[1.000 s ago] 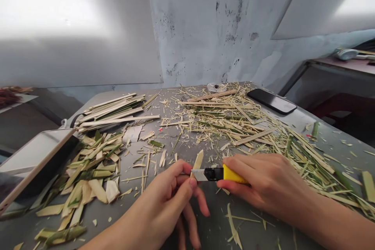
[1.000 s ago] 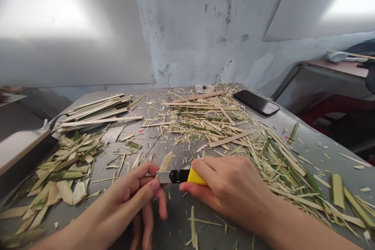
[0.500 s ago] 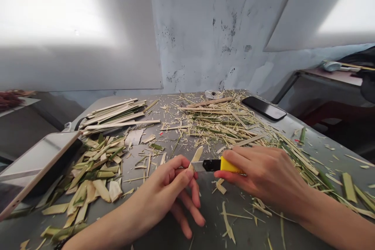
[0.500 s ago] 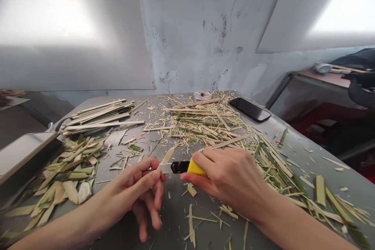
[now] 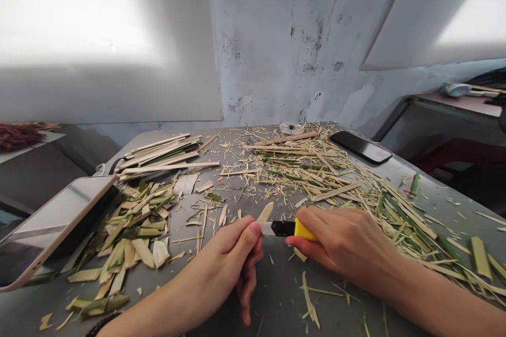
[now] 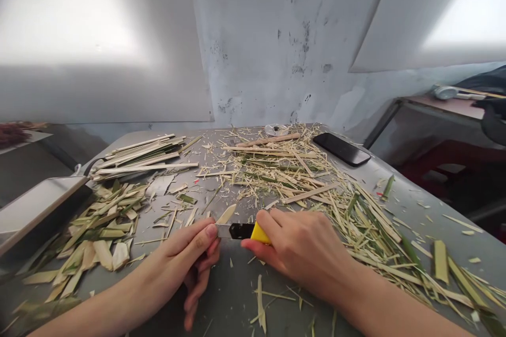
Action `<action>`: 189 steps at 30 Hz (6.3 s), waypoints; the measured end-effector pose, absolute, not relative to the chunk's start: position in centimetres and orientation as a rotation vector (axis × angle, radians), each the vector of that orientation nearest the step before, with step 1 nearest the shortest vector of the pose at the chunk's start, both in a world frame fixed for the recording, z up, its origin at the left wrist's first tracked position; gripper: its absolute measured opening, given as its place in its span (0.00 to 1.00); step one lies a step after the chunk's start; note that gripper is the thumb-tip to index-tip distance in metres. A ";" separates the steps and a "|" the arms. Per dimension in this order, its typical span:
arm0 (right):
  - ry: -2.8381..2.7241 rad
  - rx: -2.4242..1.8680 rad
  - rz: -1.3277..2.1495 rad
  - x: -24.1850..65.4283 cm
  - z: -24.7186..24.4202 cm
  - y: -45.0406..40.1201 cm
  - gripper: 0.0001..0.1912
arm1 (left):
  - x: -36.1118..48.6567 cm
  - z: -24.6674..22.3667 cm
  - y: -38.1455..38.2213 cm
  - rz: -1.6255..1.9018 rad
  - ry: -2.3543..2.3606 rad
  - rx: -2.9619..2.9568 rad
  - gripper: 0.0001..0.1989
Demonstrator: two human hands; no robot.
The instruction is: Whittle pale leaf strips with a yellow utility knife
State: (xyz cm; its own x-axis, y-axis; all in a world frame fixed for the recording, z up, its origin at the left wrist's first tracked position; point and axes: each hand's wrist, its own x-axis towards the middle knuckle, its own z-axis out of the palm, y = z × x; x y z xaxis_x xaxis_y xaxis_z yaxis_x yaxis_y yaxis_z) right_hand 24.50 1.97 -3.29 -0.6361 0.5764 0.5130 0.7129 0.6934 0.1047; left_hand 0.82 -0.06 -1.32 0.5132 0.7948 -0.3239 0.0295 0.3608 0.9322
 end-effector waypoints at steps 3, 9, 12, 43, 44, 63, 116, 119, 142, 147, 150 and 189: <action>-2.482 -1.033 -0.553 25.4 -3.1 3.0 0.22 | 0.6 -1.1 0.1 0.592 0.899 1.099 0.23; -2.137 -1.583 -0.923 30.9 -0.4 5.8 0.30 | -0.1 -1.3 -1.2 0.485 0.923 1.135 0.26; -2.184 -1.420 -0.753 30.5 0.4 5.1 0.25 | 0.2 -1.0 -1.5 0.555 0.965 1.057 0.26; -2.279 -1.247 -0.545 28.8 -1.0 3.8 0.24 | 0.3 -0.4 -2.3 0.284 1.089 1.268 0.23; -2.333 -1.145 -0.449 28.3 -1.1 3.3 0.23 | 0.3 -0.8 -2.3 0.300 1.087 1.244 0.23; -2.205 -1.599 -0.916 30.8 -0.4 4.5 0.27 | 0.8 0.3 -2.4 0.289 1.080 1.307 0.24; -1.430 -1.446 1.473 26.4 -0.2 1.4 0.24 | -0.3 -0.9 -0.1 0.705 0.606 0.967 0.15; -1.351 -1.478 1.501 26.2 -0.6 1.4 0.27 | -0.2 -0.7 -0.2 0.666 0.629 0.987 0.16; -2.240 -1.400 0.434 26.6 -0.3 0.3 0.17 | 1.9 -0.2 -0.7 0.453 0.973 1.129 0.15; -2.434 -1.196 0.314 26.9 -1.2 0.1 0.18 | 1.7 -0.4 -0.6 0.537 0.964 1.098 0.15; -2.484 -1.156 0.267 26.4 -1.6 0.0 0.18 | 1.6 -0.5 -0.7 0.535 0.970 1.105 0.14; -2.327 -1.220 0.039 24.7 -1.5 -0.6 0.18 | 0.1 0.4 -1.3 0.930 1.356 2.900 0.05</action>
State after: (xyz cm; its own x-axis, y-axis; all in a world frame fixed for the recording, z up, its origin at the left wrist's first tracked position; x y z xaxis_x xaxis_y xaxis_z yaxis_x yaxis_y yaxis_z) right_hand 24.74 -0.64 -1.46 -0.4680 0.7762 0.4224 0.7618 0.5966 -0.2524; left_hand 0.13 -1.30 0.40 0.5178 0.6478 0.5588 0.7546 -0.6536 0.0584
